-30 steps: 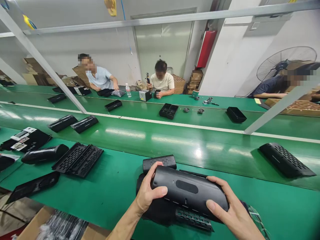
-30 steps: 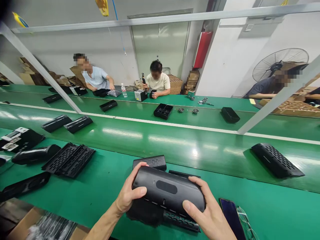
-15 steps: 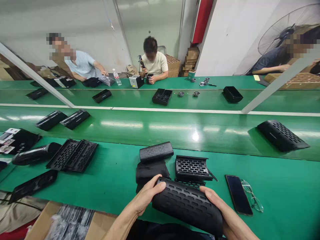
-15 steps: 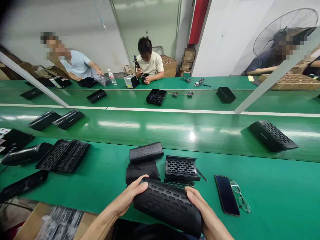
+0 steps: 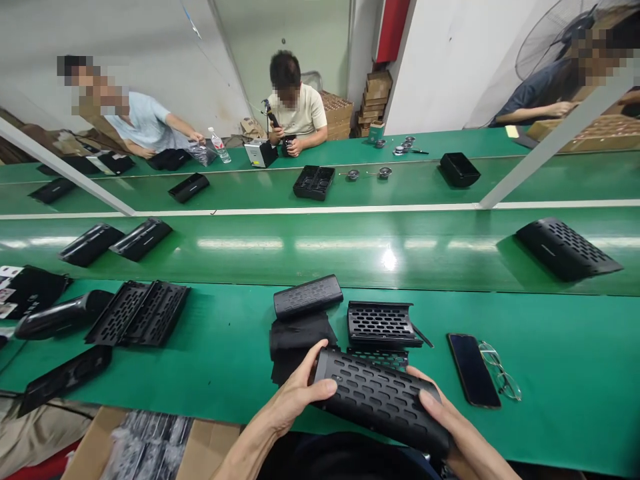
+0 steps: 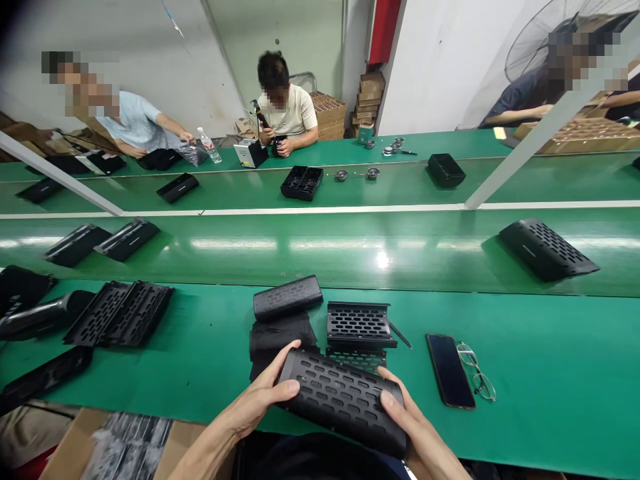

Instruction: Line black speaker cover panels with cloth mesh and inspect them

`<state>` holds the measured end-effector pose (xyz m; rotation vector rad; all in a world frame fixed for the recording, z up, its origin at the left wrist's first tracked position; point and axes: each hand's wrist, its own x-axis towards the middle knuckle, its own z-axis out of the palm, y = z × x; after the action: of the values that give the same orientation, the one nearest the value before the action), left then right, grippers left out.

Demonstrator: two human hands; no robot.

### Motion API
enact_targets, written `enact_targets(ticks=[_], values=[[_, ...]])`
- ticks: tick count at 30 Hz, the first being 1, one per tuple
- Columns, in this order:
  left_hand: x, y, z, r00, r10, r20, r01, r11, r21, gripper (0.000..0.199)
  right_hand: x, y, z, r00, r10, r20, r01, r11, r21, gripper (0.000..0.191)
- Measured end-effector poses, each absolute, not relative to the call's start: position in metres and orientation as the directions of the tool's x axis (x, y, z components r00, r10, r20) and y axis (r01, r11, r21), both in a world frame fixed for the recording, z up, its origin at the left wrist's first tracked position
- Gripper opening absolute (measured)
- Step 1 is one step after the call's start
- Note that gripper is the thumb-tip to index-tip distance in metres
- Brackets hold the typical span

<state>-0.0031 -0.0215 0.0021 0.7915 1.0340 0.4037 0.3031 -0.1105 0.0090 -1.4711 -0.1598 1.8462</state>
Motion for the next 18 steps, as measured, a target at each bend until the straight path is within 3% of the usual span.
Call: enact_targets(ticks=[3, 6, 10, 14, 18], values=[[-0.001, -0.022, 0.004, 0.441, 0.698, -0.564, -0.022, 0.637, 0.771, 0.095, 0.306, -0.117, 0.011, -0.075, 0.754, -0.653, -0.42, -0.617, -0.665, 0.122], [0.003, -0.024, 0.002, 0.396, 0.739, -0.545, -0.041, 0.607, 0.794, 0.087, 0.306, -0.123, 0.008, -0.071, 0.806, -0.587, -0.315, -0.577, -0.754, 0.118], [-0.002, -0.025, 0.003, 0.409, 0.708, -0.576, 0.063, 0.608, 0.791, 0.086, 0.305, -0.128, 0.002, -0.091, 0.791, -0.605, -0.347, -0.595, -0.725, 0.113], [-0.008, -0.026, 0.009, 0.515, 0.61, -0.602, 0.13, 0.639, 0.758, 0.117, 0.304, -0.129, 0.003, -0.16, 0.733, -0.661, -0.355, -0.668, -0.654, 0.116], [-0.002, -0.029, 0.016, 0.507, 0.658, -0.558, 0.112, 0.591, 0.799, 0.109, 0.308, -0.129, 0.006, -0.146, 0.768, -0.624, -0.153, -0.64, -0.753, 0.131]])
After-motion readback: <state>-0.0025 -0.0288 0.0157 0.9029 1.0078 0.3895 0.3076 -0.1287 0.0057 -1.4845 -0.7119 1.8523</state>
